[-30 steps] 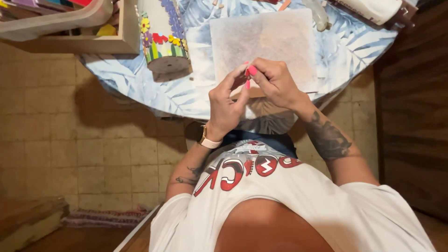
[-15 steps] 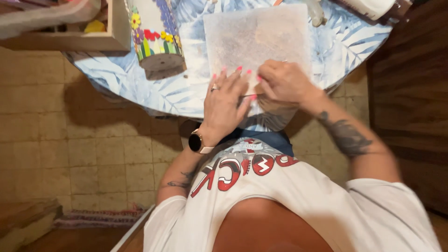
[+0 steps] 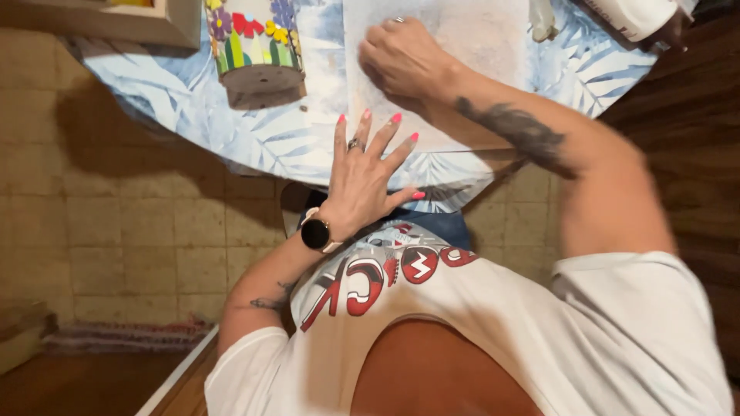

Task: Decorating a cylindrical object with flower cutouts and molding small craft materials

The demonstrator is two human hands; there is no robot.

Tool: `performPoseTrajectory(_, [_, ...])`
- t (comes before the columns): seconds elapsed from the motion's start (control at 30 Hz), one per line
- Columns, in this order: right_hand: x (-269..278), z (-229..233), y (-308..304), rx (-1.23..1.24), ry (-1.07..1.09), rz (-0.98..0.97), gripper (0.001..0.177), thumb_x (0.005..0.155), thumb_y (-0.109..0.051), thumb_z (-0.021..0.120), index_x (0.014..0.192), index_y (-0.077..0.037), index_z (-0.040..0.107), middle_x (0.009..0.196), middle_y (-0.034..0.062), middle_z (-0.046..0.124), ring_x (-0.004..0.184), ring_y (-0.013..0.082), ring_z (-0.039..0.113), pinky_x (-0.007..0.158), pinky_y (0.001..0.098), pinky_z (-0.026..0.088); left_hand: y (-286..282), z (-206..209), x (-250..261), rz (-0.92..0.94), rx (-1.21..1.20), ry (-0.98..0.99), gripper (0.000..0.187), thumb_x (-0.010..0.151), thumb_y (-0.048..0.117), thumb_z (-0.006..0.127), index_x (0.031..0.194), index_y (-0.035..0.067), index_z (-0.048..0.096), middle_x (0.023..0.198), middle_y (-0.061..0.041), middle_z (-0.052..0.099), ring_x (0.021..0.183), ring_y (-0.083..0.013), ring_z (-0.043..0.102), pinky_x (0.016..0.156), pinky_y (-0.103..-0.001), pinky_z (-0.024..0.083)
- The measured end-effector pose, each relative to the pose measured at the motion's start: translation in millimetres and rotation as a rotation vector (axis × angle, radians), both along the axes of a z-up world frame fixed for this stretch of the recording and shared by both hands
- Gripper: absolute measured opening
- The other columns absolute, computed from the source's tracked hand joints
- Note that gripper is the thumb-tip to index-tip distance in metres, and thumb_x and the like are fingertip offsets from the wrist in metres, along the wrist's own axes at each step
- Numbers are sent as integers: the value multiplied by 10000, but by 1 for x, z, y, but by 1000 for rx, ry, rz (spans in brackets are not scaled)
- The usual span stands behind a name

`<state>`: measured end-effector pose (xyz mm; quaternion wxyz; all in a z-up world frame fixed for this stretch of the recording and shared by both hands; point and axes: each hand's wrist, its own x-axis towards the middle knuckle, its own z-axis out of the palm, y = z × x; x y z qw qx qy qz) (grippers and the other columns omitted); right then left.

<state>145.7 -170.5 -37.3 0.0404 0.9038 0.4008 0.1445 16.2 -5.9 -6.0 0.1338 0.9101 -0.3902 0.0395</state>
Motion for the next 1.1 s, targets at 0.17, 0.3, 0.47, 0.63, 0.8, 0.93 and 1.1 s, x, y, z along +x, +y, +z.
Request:
performPoseTrajectory(0.17, [-120, 36, -102, -191, 55, 88, 115, 812, -231, 434, 761, -136, 474, 719, 35, 463, 646, 207, 490, 529, 321, 360, 2, 3, 1, 2, -37, 31, 694, 632, 600, 596, 1205, 228, 473, 1272, -72, 401, 1180, -401, 331, 950, -624, 108])
performPoseTrajectory(0.3, [-170, 50, -152, -160, 229, -129, 89, 766, -163, 413, 797, -127, 487, 691, 32, 469, 621, 234, 527, 527, 335, 406, -1, 7, 1, -18, -155, 57, 609, 700, 595, 541, 1140, 174, 547, 1185, -105, 494, 1128, -425, 400, 942, -654, 24])
performPoseTrajectory(0.47, [-174, 55, -72, 602, 443, -274, 154, 866, -174, 437, 794, -44, 479, 685, 93, 450, 680, 305, 528, 577, 352, 424, -22, 15, -11, -42, -577, 128, 415, 806, 236, 561, 1191, 104, 476, 1126, -102, 547, 1066, -309, 516, 994, -525, 141])
performPoseTrajectory(0.63, [-173, 49, -37, 1037, 468, -321, 234, 925, -169, 398, 754, -60, 515, 643, 63, 481, 590, 226, 506, 565, 293, 411, -31, 26, -16, -84, -913, 359, 338, 825, 58, 506, 1162, 68, 495, 1096, -100, 578, 1007, -276, 566, 919, -359, 417])
performPoseTrajectory(0.8, [-176, 45, -34, 1134, 470, -340, 235, 918, -172, 420, 733, -68, 520, 607, 65, 476, 571, 218, 506, 556, 288, 406, -36, 31, -15, -92, -954, 412, 310, 824, 38, 487, 1133, 51, 516, 1029, -100, 611, 953, -258, 597, 816, -317, 486])
performPoseTrajectory(0.93, [-175, 56, -29, 1153, 438, -297, 252, 926, -142, 406, 710, -48, 497, 578, 95, 450, 533, 231, 475, 541, 303, 409, -39, 34, -15, -92, -946, 370, 295, 823, 45, 485, 1112, 71, 540, 982, -98, 628, 909, -253, 614, 792, -325, 494])
performPoseTrajectory(1.1, [-173, 62, -20, 1171, 399, -302, 264, 928, -135, 394, 705, -42, 501, 574, 108, 461, 522, 254, 482, 522, 313, 408, -38, 30, -16, -39, -983, 276, 230, 796, 51, 561, 1021, 70, 602, 914, -91, 643, 845, -237, 630, 735, -292, 495])
